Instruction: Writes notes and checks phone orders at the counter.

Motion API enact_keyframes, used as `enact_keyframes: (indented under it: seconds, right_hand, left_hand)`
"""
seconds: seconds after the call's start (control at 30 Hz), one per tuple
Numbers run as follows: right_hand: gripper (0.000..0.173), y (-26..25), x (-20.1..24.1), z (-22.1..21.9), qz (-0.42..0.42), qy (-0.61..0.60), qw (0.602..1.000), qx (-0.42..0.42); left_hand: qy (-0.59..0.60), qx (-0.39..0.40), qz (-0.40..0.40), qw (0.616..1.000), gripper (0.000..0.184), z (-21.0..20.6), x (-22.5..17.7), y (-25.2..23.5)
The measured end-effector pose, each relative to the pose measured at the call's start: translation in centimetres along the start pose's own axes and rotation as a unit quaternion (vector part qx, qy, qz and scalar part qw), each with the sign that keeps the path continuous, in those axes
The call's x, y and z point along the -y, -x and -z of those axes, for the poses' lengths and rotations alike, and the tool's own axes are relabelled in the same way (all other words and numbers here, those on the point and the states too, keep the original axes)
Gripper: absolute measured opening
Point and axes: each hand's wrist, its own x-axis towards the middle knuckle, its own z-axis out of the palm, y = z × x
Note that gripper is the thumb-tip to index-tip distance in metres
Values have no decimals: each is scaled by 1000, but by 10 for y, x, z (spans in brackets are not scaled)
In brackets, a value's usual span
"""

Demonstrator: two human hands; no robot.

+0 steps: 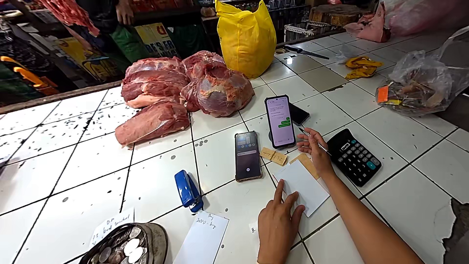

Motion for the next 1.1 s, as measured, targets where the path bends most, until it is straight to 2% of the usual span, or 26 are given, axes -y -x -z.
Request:
enact_keyframes:
  seconds: [0.23,0.47,0.7,0.9,1.1]
  right_hand:
    - [37,-1,-2,1,5,-12,1000,5]
    - [21,2,0,1,43,-42,998,-28]
    - [32,-2,-6,5,22,-47,999,-6]
    - [7,5,2,-1,77,-10,997,-2]
    - [10,25,12,-25,41,-92,994,53]
  left_hand:
    - [5,-5,-3,1000,22,-1,1,-1]
    - [15,-20,26,999,39,0,0,-2]
    - [10,-19,39,999,38,-2,1,-1]
    - [14,-31,52,998,39,-1,0,-1]
    - [27,-19,61,998,38,3,1,-1]
